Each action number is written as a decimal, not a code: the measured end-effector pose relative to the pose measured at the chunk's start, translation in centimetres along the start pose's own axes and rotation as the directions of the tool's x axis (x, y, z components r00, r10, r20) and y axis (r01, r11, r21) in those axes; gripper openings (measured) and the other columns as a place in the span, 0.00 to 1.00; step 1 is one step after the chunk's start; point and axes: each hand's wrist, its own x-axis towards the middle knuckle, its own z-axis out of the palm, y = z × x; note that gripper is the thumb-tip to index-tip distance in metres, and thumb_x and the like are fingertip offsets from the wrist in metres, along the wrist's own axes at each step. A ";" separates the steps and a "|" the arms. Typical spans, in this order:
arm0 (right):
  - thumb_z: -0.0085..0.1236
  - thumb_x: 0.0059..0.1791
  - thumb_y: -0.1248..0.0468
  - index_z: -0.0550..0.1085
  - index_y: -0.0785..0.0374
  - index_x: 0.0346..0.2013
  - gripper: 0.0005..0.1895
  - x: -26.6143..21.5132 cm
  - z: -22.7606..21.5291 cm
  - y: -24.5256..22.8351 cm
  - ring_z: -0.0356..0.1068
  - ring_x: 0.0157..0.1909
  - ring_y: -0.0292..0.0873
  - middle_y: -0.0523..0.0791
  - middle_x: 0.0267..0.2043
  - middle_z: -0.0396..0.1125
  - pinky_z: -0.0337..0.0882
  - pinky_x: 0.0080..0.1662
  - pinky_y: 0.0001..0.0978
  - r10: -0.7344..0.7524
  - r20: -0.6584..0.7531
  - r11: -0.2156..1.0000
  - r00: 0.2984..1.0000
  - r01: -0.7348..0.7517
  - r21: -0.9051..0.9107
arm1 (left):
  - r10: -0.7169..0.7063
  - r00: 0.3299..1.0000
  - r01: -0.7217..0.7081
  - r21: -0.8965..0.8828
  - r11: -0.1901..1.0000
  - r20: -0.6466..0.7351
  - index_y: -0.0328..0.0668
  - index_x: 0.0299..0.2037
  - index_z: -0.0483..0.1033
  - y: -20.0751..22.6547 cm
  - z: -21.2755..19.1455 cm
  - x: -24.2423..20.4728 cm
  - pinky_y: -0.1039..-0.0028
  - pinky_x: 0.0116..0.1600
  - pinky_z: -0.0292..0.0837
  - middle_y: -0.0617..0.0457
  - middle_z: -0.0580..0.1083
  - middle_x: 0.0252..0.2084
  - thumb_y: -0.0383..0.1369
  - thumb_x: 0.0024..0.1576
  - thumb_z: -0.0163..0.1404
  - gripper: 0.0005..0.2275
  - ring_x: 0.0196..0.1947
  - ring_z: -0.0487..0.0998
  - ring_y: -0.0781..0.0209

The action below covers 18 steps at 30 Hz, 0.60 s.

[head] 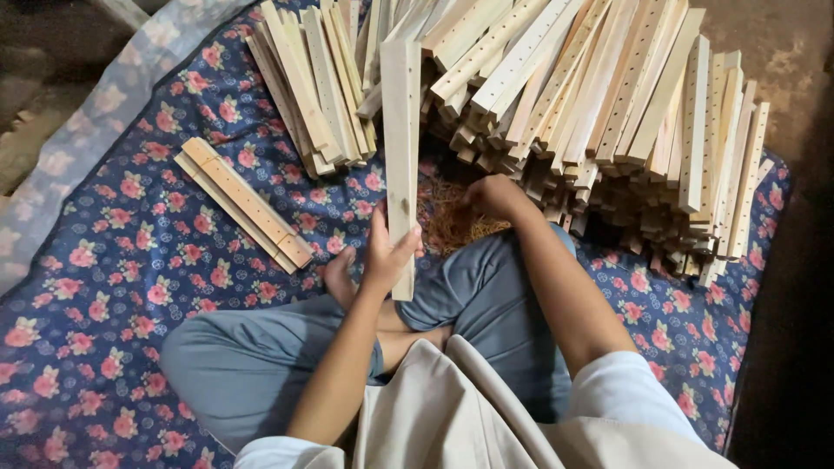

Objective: Bundle wooden slats together using rubber bands

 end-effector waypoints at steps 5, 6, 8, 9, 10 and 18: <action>0.69 0.44 0.51 0.83 0.53 0.40 0.14 4.7 8.6 5.5 0.78 0.40 0.48 0.44 0.37 0.78 0.80 0.44 0.44 0.003 0.158 0.931 0.987 0.055 -0.360 | -0.080 0.996 0.081 -0.058 0.995 0.032 0.38 0.68 0.51 -2.1 -0.7 -2.8 0.70 0.28 0.85 0.40 0.74 0.33 0.27 0.57 0.54 0.30 0.26 0.80 0.57; 0.73 0.40 0.54 0.84 0.55 0.34 0.13 8.4 11.6 7.8 0.78 0.36 0.49 0.44 0.32 0.77 0.80 0.39 0.48 0.074 0.103 0.932 0.992 -0.032 -0.361 | -0.083 0.995 0.086 -0.059 0.995 0.050 0.38 0.68 0.50 -2.1 -0.7 -2.9 0.69 0.28 0.85 0.40 0.75 0.33 0.27 0.57 0.54 0.31 0.26 0.80 0.57; 0.68 0.42 0.58 0.83 0.57 0.34 0.08 6.9 10.1 6.3 0.78 0.36 0.49 0.45 0.32 0.77 0.80 0.39 0.47 0.072 0.079 0.933 0.994 -0.039 -0.359 | -0.070 0.996 0.075 -0.087 0.993 0.056 0.38 0.69 0.49 -1.8 -0.4 -2.8 0.70 0.28 0.85 0.40 0.74 0.33 0.25 0.57 0.54 0.31 0.26 0.80 0.57; 0.63 0.45 0.63 0.83 0.58 0.33 0.05 6.2 9.2 5.5 0.78 0.36 0.50 0.46 0.31 0.77 0.79 0.38 0.47 0.070 0.056 0.933 0.996 -0.045 -0.357 | -0.058 0.996 0.065 -0.115 0.991 0.062 0.38 0.69 0.49 -1.7 -0.3 -2.7 0.70 0.28 0.85 0.39 0.74 0.33 0.24 0.57 0.53 0.32 0.26 0.80 0.56; 0.63 0.45 0.63 0.83 0.58 0.33 0.05 5.9 7.9 5.0 0.78 0.36 0.50 0.46 0.31 0.77 0.79 0.38 0.47 0.066 0.054 0.932 0.996 -0.042 -0.359 | -0.053 0.997 0.060 -0.116 0.991 0.059 0.38 0.69 0.49 -1.2 -0.3 -2.6 0.70 0.28 0.85 0.39 0.74 0.33 0.24 0.57 0.53 0.32 0.26 0.80 0.56; 0.64 0.42 0.58 0.81 0.57 0.38 0.12 -0.5 0.1 3.0 0.75 0.43 0.60 0.54 0.37 0.76 0.74 0.44 0.50 0.000 -0.008 0.949 1.000 0.002 0.315 | -0.143 0.989 0.145 -0.048 0.988 0.031 0.35 0.70 0.50 -1.1 -0.5 -3.0 0.70 0.24 0.83 0.39 0.74 0.28 0.18 0.50 0.55 0.37 0.21 0.79 0.56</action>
